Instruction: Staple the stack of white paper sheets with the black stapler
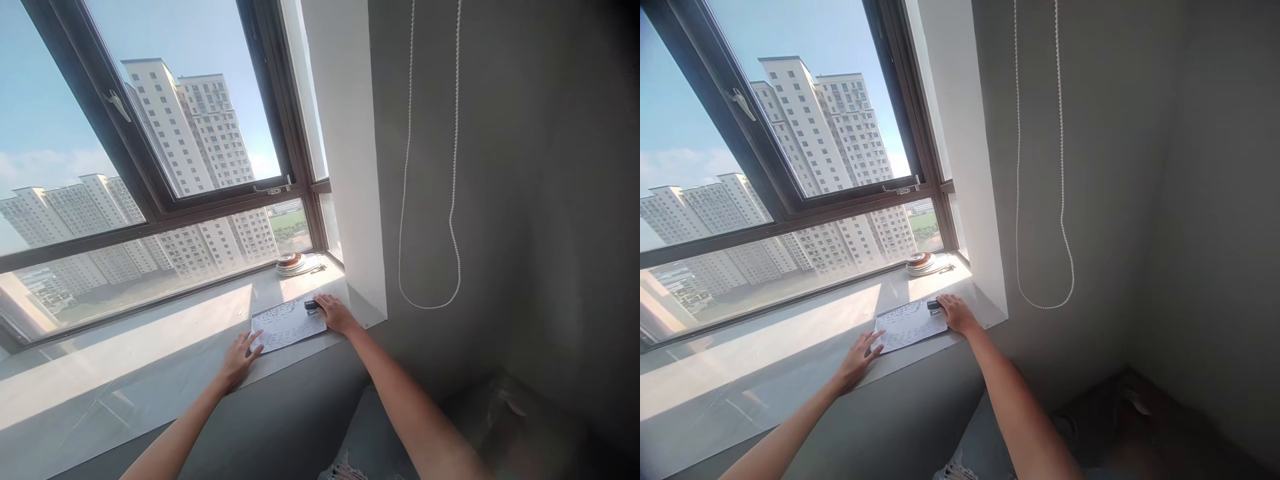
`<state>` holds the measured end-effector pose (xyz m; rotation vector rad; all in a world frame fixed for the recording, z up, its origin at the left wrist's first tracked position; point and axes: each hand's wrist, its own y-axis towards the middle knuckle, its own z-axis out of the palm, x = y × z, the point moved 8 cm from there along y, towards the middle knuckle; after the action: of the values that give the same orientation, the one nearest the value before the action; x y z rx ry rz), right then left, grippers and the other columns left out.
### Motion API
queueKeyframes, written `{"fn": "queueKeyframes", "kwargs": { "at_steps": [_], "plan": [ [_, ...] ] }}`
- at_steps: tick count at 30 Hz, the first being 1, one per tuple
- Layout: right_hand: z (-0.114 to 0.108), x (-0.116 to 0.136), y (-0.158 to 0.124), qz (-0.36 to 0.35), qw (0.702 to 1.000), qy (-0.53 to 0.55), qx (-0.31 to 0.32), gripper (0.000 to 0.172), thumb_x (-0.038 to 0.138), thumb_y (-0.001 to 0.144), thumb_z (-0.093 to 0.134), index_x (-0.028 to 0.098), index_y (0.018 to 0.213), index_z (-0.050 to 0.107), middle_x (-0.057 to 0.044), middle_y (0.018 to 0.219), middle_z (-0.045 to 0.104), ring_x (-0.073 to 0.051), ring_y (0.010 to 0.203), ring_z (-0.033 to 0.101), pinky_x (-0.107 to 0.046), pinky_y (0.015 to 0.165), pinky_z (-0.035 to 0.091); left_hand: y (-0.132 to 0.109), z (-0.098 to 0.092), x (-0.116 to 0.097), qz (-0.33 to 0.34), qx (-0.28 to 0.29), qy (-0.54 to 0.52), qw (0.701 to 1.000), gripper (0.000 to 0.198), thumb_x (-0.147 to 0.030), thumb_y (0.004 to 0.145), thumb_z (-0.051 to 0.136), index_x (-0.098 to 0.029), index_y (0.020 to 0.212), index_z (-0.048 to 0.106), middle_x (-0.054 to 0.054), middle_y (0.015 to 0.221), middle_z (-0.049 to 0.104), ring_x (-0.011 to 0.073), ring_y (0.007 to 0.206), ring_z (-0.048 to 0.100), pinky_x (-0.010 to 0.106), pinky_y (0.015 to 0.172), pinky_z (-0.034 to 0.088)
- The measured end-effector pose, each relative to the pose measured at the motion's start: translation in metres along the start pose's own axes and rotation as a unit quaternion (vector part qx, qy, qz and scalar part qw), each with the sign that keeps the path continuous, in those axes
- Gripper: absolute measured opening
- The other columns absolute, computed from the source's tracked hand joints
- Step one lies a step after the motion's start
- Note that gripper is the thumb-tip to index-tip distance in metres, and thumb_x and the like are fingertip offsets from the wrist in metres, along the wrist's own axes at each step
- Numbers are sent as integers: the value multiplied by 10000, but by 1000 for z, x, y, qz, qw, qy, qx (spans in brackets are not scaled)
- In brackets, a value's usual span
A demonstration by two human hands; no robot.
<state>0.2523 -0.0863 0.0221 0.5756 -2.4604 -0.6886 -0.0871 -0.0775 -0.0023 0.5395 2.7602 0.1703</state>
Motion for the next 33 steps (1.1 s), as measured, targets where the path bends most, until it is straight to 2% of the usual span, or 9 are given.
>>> {"fn": "queueKeyframes", "kwargs": {
  "at_steps": [4,7,9,12,17,23,26,30,33],
  "plan": [
    [-4,9,-1,-31,999,3,-1,463,339,1077,376,269,1526,461,-80,1492,563,-256,1390,483,-494,1204,315,1,-4,2,11,-33,-43,998,579,-629,1003,384,-335,1458,588,116,1440,559,333,1320,557,524,1100,440],
    [-8,12,-1,-41,999,-10,-14,519,360,1086,338,293,1601,354,-51,1619,429,-240,1507,354,-521,1279,155,1,-3,3,8,-37,-64,997,565,-627,1009,371,-331,1428,607,109,1391,575,323,1286,575,523,1091,443],
    [-10,11,-1,-36,999,-16,-21,562,355,1087,316,294,1642,256,-43,1671,339,-229,1549,281,-510,1289,127,1,-3,4,6,-41,-71,997,562,-630,1007,371,-328,1414,613,108,1378,574,327,1269,583,537,1093,435],
    [-3,8,0,-24,999,-22,9,613,359,1070,364,298,1658,202,-52,1662,358,-235,1540,301,-511,1283,148,0,-3,4,8,-42,-76,996,562,-637,998,384,-317,1397,618,107,1361,572,318,1200,613,546,1095,429],
    [4,9,0,-18,998,-28,47,550,379,1020,514,326,1559,420,-60,1491,564,-251,1410,463,-536,1261,176,1,-1,3,13,-36,-73,997,530,-624,1002,381,-294,1308,663,99,1324,573,307,1198,600,521,1111,419],
    [3,15,-1,-22,997,-53,58,495,307,1000,542,324,1492,494,-70,1431,592,-261,1377,478,-533,1235,207,-2,-1,0,6,-44,-66,997,536,-630,996,390,-282,1268,693,110,1314,576,304,1196,596,480,1072,456],
    [2,14,-2,-15,997,-55,54,566,299,1011,507,312,1563,385,-84,1467,558,-265,1358,486,-498,1181,313,-3,0,0,3,-52,-61,997,539,-631,988,408,-278,1270,702,108,1331,574,304,1215,593,466,1073,458],
    [0,8,-2,16,997,-56,55,737,337,1026,478,314,1658,99,-101,1468,551,-281,1333,500,-495,1127,370,-3,2,2,-4,-49,-56,997,553,-647,981,410,-286,1291,691,107,1361,565,307,1223,593,448,1031,487],
    [-1,11,-2,12,996,-67,65,735,339,1023,484,327,1657,112,-96,1466,550,-287,1352,483,-496,1140,355,-2,3,3,-4,-49,-50,998,563,-651,986,388,-286,1290,691,114,1350,568,315,1227,592,464,1037,477]
  ]
}}
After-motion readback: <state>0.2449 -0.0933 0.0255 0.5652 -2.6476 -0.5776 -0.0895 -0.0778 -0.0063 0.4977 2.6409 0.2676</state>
